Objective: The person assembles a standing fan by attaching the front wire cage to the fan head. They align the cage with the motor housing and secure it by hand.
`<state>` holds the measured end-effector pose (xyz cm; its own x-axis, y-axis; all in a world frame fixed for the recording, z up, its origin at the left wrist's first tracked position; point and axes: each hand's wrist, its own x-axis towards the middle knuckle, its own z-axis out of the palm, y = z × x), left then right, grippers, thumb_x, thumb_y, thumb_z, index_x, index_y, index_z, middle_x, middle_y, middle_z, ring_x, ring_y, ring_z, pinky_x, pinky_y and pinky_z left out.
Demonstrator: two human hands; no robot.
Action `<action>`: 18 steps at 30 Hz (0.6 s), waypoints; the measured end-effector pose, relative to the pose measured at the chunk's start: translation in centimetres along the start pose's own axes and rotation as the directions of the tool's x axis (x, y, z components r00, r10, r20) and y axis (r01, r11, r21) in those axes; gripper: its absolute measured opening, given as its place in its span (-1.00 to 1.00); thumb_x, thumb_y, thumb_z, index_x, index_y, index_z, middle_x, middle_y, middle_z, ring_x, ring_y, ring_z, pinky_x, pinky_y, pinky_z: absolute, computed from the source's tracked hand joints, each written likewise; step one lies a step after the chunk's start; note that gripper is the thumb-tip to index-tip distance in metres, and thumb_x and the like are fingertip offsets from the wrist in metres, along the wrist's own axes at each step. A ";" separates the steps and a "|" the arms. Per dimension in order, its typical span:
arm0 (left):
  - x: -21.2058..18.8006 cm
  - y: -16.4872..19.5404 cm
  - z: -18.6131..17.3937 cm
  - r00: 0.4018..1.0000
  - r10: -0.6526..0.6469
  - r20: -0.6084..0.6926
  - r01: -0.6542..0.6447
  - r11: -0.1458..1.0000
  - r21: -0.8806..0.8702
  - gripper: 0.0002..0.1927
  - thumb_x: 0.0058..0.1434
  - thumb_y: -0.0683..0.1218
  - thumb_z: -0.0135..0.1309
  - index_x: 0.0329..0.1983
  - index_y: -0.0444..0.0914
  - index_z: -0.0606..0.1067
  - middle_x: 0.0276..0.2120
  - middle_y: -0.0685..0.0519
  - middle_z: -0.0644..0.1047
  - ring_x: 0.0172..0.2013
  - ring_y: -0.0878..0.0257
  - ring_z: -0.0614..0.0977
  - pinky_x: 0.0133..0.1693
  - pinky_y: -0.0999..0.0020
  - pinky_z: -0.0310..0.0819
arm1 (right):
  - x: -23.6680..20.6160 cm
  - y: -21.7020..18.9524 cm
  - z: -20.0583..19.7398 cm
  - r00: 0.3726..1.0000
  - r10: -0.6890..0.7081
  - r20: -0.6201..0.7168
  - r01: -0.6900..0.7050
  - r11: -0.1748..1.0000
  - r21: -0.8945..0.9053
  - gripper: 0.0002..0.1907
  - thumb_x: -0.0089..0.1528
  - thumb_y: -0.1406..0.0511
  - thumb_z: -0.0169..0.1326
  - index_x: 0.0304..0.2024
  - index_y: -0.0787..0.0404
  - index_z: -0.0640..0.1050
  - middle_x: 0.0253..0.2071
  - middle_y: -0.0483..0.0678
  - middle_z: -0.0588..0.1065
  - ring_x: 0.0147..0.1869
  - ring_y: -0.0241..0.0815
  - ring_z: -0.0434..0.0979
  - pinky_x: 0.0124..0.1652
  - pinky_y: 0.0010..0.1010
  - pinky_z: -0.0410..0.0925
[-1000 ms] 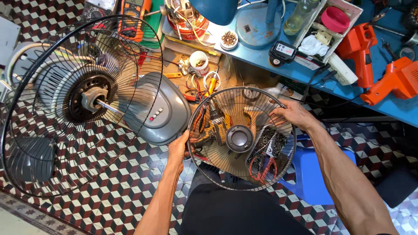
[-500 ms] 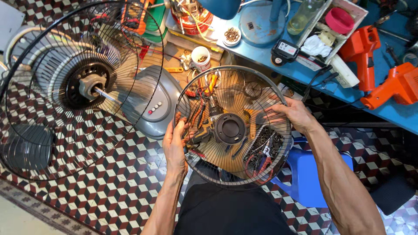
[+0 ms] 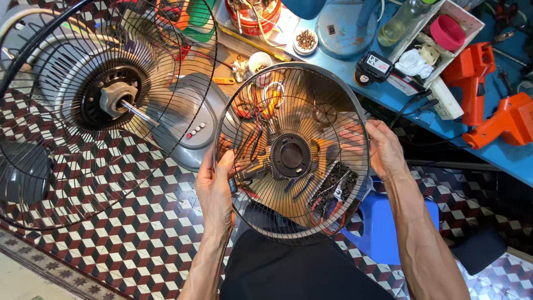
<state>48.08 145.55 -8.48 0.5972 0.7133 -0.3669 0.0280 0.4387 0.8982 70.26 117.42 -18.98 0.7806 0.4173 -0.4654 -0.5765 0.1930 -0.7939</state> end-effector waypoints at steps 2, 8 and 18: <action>-0.1 0.2 0.1 1.000 0.000 0.016 0.000 1.000 0.014 -0.57 0.32 -0.10 0.10 0.24 -0.30 0.49 -0.10 0.12 0.59 -0.18 0.40 0.58 -0.07 0.45 0.51 | 0.0 0.2 -0.2 1.000 0.002 -0.020 -0.002 1.000 0.015 -0.79 0.39 0.26 -0.03 0.00 0.23 0.33 0.07 0.23 0.50 0.18 0.18 0.58 0.06 0.15 0.48; 0.2 0.1 0.2 0.999 0.011 0.038 -0.014 0.998 0.061 -0.55 0.35 -0.08 0.11 0.28 -0.31 0.47 -0.09 0.12 0.56 -0.19 0.43 0.51 -0.10 0.49 0.43 | 0.2 0.4 -0.6 0.998 -0.049 -0.024 0.048 0.998 -0.035 -0.76 0.41 0.26 -0.03 0.01 0.29 0.33 0.04 0.22 0.53 0.10 0.10 0.63 0.02 0.05 0.53; 1.4 -1.4 -0.2 1.000 -0.024 -0.015 0.025 0.996 0.083 -0.55 0.37 0.07 0.05 0.20 -0.28 0.48 -0.05 0.05 0.57 -0.09 0.34 0.58 -0.12 0.37 0.51 | 0.0 -0.4 0.9 0.986 -0.130 -0.103 0.102 0.965 -0.241 -0.77 0.41 0.30 -0.07 0.04 0.30 0.32 -0.02 0.18 0.55 -0.05 -0.02 0.66 -0.18 -0.26 0.57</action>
<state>48.66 146.02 -10.33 0.5840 0.7110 -0.3917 0.1089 0.4095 0.9058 70.28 118.17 -18.30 0.8698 0.2945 -0.3958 -0.4184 0.0153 -0.9081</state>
